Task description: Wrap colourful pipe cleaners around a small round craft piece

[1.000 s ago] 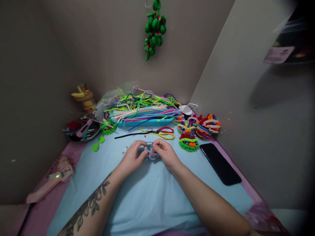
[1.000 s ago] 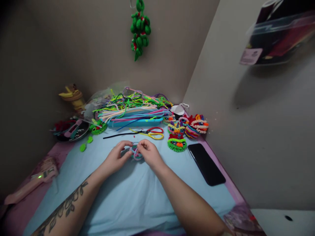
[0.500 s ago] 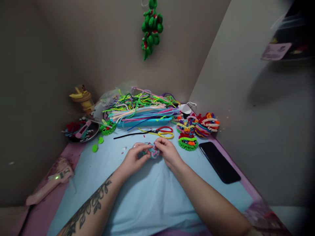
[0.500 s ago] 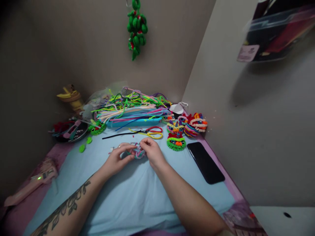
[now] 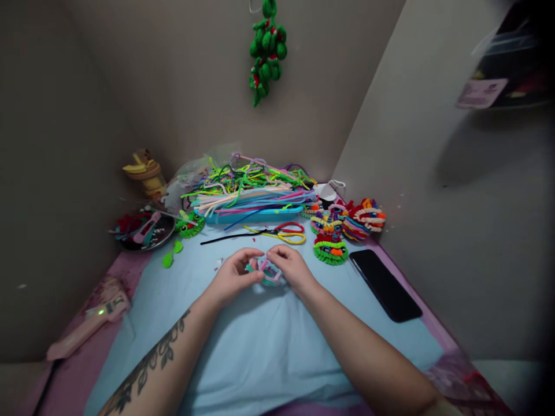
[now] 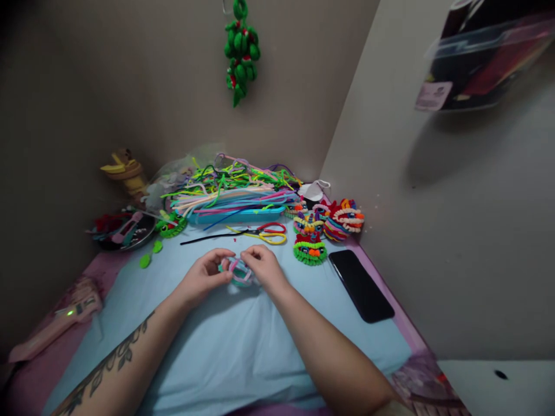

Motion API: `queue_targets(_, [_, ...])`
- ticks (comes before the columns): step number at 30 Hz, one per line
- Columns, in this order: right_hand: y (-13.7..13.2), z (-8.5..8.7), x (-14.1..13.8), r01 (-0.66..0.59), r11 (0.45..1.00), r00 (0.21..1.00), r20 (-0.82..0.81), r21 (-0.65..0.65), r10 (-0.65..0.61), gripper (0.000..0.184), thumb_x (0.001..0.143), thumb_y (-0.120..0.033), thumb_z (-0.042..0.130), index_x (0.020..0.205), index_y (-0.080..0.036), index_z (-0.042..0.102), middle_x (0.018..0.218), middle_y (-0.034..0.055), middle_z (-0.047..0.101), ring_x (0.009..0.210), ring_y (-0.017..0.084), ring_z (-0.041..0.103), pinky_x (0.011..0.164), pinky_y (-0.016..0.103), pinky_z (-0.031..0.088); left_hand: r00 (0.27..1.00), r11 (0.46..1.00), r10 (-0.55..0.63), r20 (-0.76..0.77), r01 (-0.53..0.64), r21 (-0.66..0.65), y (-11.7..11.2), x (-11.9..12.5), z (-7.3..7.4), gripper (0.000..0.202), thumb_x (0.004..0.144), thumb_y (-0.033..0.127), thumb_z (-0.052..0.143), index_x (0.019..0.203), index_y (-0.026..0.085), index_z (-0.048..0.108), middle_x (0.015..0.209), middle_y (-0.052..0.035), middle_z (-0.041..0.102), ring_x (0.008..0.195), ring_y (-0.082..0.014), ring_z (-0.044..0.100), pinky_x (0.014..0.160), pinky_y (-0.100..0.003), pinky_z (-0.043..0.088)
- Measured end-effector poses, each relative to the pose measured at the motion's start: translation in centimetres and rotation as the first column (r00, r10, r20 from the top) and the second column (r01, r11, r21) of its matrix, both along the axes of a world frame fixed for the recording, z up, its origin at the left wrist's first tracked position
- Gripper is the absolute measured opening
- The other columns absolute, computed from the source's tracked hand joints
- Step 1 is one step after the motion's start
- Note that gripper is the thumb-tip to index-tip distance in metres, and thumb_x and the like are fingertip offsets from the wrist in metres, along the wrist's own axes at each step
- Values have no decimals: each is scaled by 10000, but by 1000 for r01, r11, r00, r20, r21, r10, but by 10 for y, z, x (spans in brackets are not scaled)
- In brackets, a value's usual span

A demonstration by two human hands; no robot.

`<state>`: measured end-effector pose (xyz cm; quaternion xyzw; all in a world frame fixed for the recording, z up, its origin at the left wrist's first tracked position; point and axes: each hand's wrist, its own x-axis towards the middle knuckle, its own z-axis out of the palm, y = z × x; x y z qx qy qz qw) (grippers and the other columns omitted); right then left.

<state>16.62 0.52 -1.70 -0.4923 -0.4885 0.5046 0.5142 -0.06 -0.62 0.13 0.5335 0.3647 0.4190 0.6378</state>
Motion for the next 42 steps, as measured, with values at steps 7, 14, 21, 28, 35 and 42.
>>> queue_targets(7, [-13, 16, 8, -6, 913, 975, 204, 407, -85, 117, 772, -294, 630, 875, -238, 632, 1067, 58, 558, 1043, 216, 527, 830, 336, 427, 975, 970, 180, 133, -153, -191, 4, 0, 8, 450, 627, 281, 798, 1018, 179, 600, 786, 9, 564, 661, -98, 537, 625, -229, 431])
queue_targets(14, [-19, 15, 0, -74, 909, 976, 218, 410, -19, 157, 762, -204, 631, 901, -237, 566, 997, 44, 568, 980, 199, 559, 857, 354, 431, 983, 983, 151, 108, -138, -122, 1, 0, 6, 423, 665, 295, 773, 1032, 172, 603, 870, -28, 605, 766, -130, 569, 690, -245, 447])
queue_targets(21, [-19, 11, -5, -63, 967, 998, 20, 248, 59, 210, 755, -231, 627, 921, -233, 497, 845, -10, 551, 805, 154, 563, 763, 296, 440, 992, 991, 129, 13, -130, 31, -1, 0, 5, 407, 716, 325, 729, 1073, 177, 599, 925, -43, 606, 848, -155, 552, 766, -261, 434])
queue_targets(28, [-20, 10, -9, -43, 974, 997, -56, 222, 57, 279, 722, -220, 641, 962, -246, 499, 950, 8, 551, 906, 162, 556, 808, 297, 443, 993, 991, 82, -79, -73, 116, -4, 2, 3, 437, 735, 333, 705, 1130, 190, 586, 867, -21, 546, 805, -149, 523, 725, -253, 434])
queue_targets(35, [-20, 14, -9, -79, 990, 988, -124, 115, 93, 332, 699, -230, 639, 978, -236, 458, 852, -4, 572, 797, 149, 569, 690, 271, 446, 982, 980, 96, -165, -65, 186, -6, 3, 1, 417, 761, 319, 670, 1149, 197, 577, 899, -35, 548, 827, -162, 532, 719, -254, 441])
queue_targets(42, [-19, 11, -11, -63, 988, 997, -22, 137, 67, 293, 681, -160, 572, 949, -221, 471, 759, -32, 524, 733, 136, 533, 691, 276, 417, 941, 941, 126, -314, -14, 337, -9, 4, 2, 386, 790, 261, 618, 1167, 190, 580, 996, -72, 606, 905, -193, 560, 806, -296, 443])
